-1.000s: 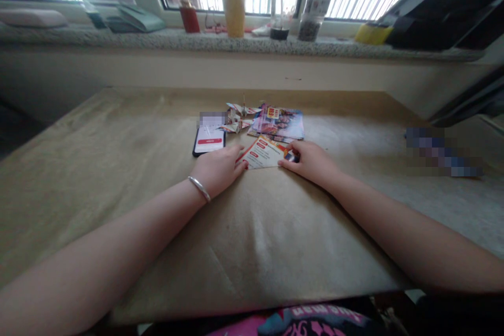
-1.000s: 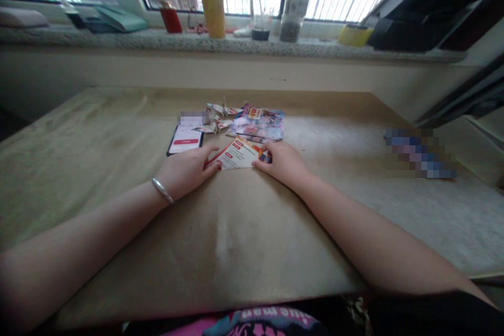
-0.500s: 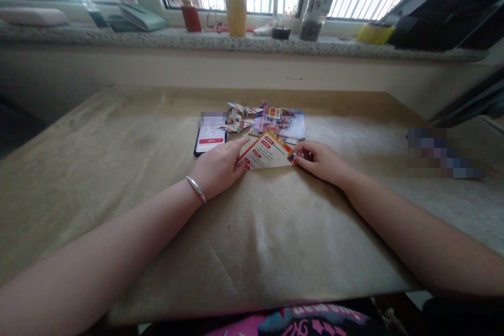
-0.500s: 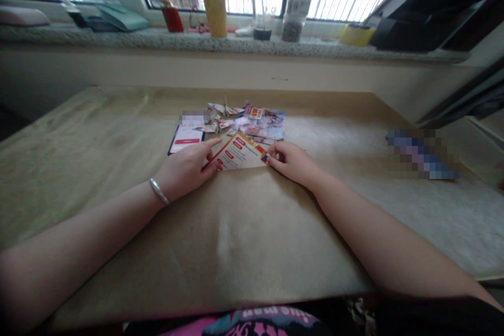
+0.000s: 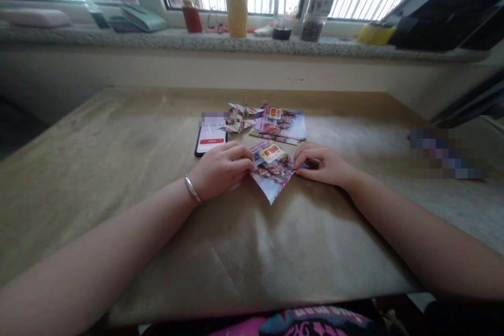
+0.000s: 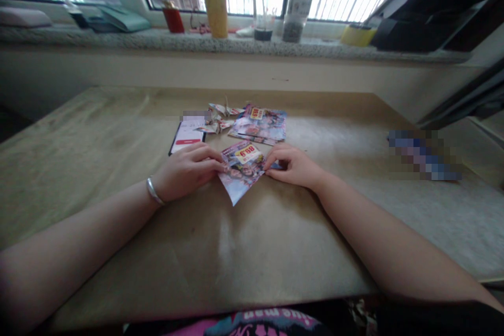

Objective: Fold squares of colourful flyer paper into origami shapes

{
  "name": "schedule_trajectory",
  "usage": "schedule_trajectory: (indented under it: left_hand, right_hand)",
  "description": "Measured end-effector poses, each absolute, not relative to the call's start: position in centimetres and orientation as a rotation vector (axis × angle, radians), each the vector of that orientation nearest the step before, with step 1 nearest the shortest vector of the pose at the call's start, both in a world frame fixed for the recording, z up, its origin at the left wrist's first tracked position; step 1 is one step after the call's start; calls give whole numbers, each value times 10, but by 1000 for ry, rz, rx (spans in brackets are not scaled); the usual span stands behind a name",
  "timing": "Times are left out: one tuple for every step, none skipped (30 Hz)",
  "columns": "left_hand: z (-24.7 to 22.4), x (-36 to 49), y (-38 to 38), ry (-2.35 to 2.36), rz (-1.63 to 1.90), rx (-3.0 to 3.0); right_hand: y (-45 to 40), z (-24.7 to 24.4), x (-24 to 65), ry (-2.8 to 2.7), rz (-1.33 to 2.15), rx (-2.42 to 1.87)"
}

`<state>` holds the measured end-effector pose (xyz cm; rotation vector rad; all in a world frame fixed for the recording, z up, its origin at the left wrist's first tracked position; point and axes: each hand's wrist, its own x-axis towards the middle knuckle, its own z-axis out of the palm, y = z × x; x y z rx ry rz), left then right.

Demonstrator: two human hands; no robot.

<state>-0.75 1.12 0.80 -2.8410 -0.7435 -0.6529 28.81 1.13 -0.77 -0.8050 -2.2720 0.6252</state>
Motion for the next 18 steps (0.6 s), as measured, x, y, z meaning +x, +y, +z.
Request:
schedule_trajectory:
  left_hand:
    - [8, -8, 11, -726, -646, -2829]
    - [9, -8, 11, -715, -637, -2819]
    - [9, -8, 12, -704, -628, -2809]
    - [10, -9, 12, -690, -617, -2800]
    - [11, -9, 12, -668, -616, -2787]
    - [12, -10, 12, -639, -627, -2767]
    - [13, -10, 11, -607, -655, -2737]
    - [13, -11, 11, -580, -692, -2703]
    - [14, -12, 10, -563, -732, -2671]
    - [14, -13, 10, -562, -766, -2647]
    - [14, -14, 10, -573, -786, -2635]
    - [14, -14, 10, -593, -789, -2637]
    - [13, -15, 11, -617, -779, -2648]
    - [12, -15, 11, -637, -760, -2664]
    - [11, -15, 13, -653, -737, -2678]
    - [10, -15, 14, -668, -708, -2693]
    - [9, -15, 16, -681, -673, -2704]
    - [8, -15, 18, -696, -631, -2715]
  right_hand:
    - [11, -7, 288, -2279, 619, -791]
    - [11, -7, 288, -2290, 611, -777]
    - [11, -7, 288, -2306, 604, -760]
    - [11, -7, 287, -2323, 597, -744]
    - [9, -6, 286, -2336, 583, -729]
    - [8, -5, 285, -2343, 557, -718]
    - [6, -4, 284, -2345, 526, -704]
    - [4, -2, 282, -2323, 468, -694]
    - [2, -1, 281, -2301, 407, -692]
    - [0, 1, 280, -2275, 357, -683]
    - [-2, 2, 279, -2260, 310, -679]
    - [-3, 3, 279, -2254, 271, -682]
    - [-3, 3, 279, -2258, 239, -686]
    - [-3, 3, 279, -2272, 212, -694]
    - [-2, 1, 279, -2294, 192, -705]
    - [0, 0, 280, -2321, 178, -710]
    - [2, -2, 280, -2354, 169, -724]
    - [4, -4, 281, -2391, 165, -740]
